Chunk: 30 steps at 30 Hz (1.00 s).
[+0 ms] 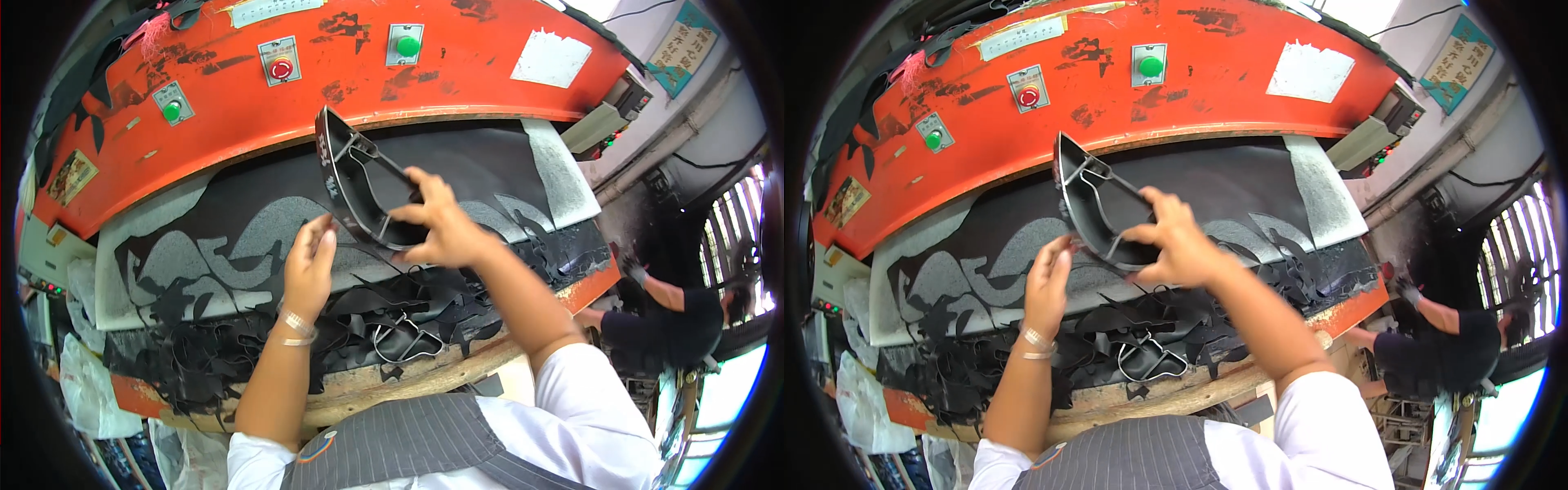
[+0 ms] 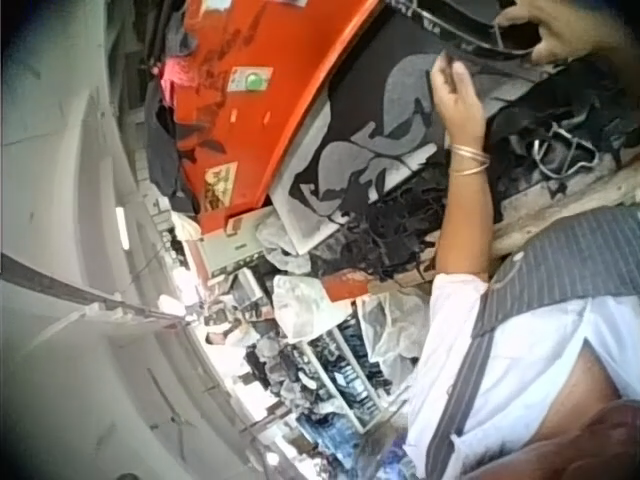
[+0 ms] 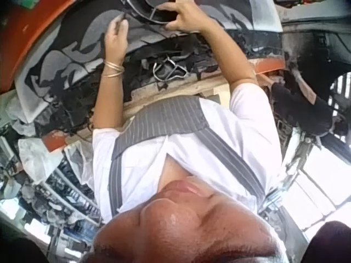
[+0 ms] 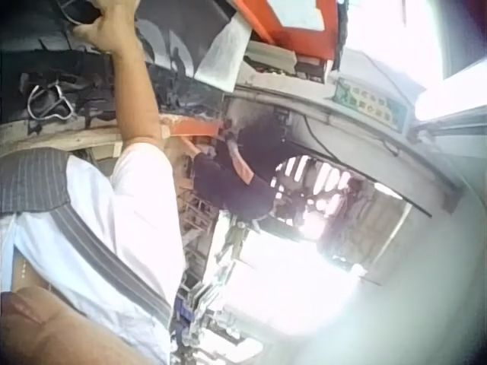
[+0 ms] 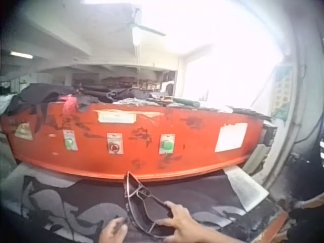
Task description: Using an industrial die-cutting machine to cut shoe components from a sheet of leather.
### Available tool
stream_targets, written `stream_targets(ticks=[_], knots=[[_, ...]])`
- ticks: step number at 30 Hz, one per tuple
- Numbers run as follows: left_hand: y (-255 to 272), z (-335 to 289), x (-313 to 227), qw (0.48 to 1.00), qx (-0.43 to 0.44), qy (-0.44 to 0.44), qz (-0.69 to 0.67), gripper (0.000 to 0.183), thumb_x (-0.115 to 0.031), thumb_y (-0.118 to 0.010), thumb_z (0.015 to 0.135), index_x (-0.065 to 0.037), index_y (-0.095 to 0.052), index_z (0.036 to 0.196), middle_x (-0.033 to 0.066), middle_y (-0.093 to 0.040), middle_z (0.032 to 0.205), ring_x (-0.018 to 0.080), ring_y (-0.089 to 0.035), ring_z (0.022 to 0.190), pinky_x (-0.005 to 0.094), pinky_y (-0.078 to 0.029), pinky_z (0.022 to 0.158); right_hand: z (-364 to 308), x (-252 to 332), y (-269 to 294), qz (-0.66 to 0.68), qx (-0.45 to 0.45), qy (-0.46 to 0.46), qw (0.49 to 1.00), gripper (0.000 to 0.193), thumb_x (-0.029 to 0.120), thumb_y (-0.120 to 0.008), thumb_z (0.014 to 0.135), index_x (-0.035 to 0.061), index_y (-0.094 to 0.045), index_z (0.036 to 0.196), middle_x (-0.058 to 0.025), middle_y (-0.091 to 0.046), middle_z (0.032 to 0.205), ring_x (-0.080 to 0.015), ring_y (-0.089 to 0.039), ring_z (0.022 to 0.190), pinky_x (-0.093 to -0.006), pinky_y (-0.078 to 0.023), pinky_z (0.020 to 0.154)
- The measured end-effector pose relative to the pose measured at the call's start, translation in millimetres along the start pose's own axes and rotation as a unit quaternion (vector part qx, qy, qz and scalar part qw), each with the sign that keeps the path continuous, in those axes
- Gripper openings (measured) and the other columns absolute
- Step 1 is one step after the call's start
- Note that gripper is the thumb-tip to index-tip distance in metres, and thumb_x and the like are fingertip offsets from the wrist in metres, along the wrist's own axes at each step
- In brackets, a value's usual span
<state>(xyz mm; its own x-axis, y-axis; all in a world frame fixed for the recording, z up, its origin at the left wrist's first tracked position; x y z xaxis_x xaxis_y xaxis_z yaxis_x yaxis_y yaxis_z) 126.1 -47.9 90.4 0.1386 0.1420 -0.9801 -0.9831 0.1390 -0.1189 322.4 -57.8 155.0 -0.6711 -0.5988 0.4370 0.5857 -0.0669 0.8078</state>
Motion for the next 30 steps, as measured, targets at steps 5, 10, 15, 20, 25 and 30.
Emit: stream_targets(ticks=[5, 10, 15, 20, 25, 30], knots=[[-19.9, 15.7, 63.2, 0.94, -0.074, -0.018, 0.332, 0.046, -0.01, -0.056, 0.086, 0.0, -0.045, 0.13, 0.0193, -0.058, 0.129, 0.0322, -0.052, 0.123, 0.0426, -0.031, 0.108, 8.9, -69.5, -10.1, -0.099, 0.154, 0.086, 0.979, 0.058, 0.032, -0.086, 0.056, 0.0129, -0.071, 0.109, -0.0242, -0.037, 0.141, -0.04, -0.036, 0.127, -0.0474, -0.029, 0.107], [-36.6, 8.4, 84.4, 0.891, -0.106, -0.012, 0.441, 0.049, -0.01, -0.052, 0.086, 0.0, -0.04, 0.132, 0.0179, -0.056, 0.132, 0.0297, -0.047, 0.129, 0.0468, -0.016, 0.116, 9.1, -102.3, -39.2, -0.075, 0.217, 0.102, 0.968, 0.059, 0.035, -0.084, 0.058, 0.0112, -0.071, 0.111, -0.0236, -0.036, 0.143, -0.0401, -0.032, 0.132, -0.0475, -0.025, 0.111], [-46.4, 9.7, 78.9, 0.885, -0.103, -0.023, 0.453, 0.048, -0.01, -0.05, 0.086, 0.0, -0.039, 0.131, 0.0162, -0.055, 0.135, 0.0285, -0.048, 0.128, 0.0468, -0.018, 0.116, 2.7, -107.6, -52.0, -0.072, 0.203, 0.126, 0.968, 0.067, 0.039, -0.085, 0.059, 0.0141, -0.067, 0.119, -0.0245, -0.031, 0.148, -0.0414, -0.025, 0.139, -0.0495, -0.02, 0.114], [-44.3, 7.4, 75.3, 0.878, -0.116, -0.027, 0.464, 0.049, -0.01, -0.051, 0.084, -0.001, -0.039, 0.131, 0.0141, -0.056, 0.134, 0.0275, -0.046, 0.13, 0.0461, -0.018, 0.116, -33.0, -104.5, -55.8, -0.098, 0.041, -0.191, 0.976, 0.082, 0.053, -0.084, 0.057, 0.0178, -0.057, 0.127, -0.0285, -0.009, 0.154, -0.0501, -0.001, 0.142, -0.068, -0.016, 0.107], [-44.6, 11.2, 76.4, 0.882, -0.109, -0.032, 0.457, 0.047, -0.01, -0.051, 0.083, -0.001, -0.04, 0.128, 0.0151, -0.056, 0.134, 0.0271, -0.043, 0.133, 0.046, -0.018, 0.116, -25.7, -101.6, -60.6, -0.04, -0.054, -0.116, 0.991, 0.07, 0.044, -0.085, 0.06, 0.0111, -0.059, 0.115, -0.0284, -0.021, 0.149, -0.0528, -0.012, 0.139, -0.0679, -0.022, 0.106], [-37.5, 9.4, 79.9, 0.892, -0.098, -0.03, 0.44, 0.045, -0.009, -0.051, 0.083, 0.0, -0.041, 0.126, 0.0159, -0.056, 0.133, 0.0265, -0.041, 0.135, 0.0456, -0.017, 0.116, -26.9, -92.7, -61.4, -0.068, -0.068, -0.113, 0.989, 0.066, 0.039, -0.086, 0.058, 0.0099, -0.061, 0.111, -0.0276, -0.03, 0.145, -0.0525, -0.021, 0.135, -0.0643, -0.026, 0.105]])
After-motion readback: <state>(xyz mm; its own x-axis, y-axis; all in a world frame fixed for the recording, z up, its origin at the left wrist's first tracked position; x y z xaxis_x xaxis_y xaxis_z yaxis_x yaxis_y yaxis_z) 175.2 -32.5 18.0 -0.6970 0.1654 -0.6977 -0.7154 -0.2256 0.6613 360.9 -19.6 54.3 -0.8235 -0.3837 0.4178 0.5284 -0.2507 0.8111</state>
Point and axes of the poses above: each hand's wrist, its own z-axis towards the middle knuckle, its own y-axis out of the back of the hand, x = y × z, the point moved 8 cm from there along z, towards the middle knuckle
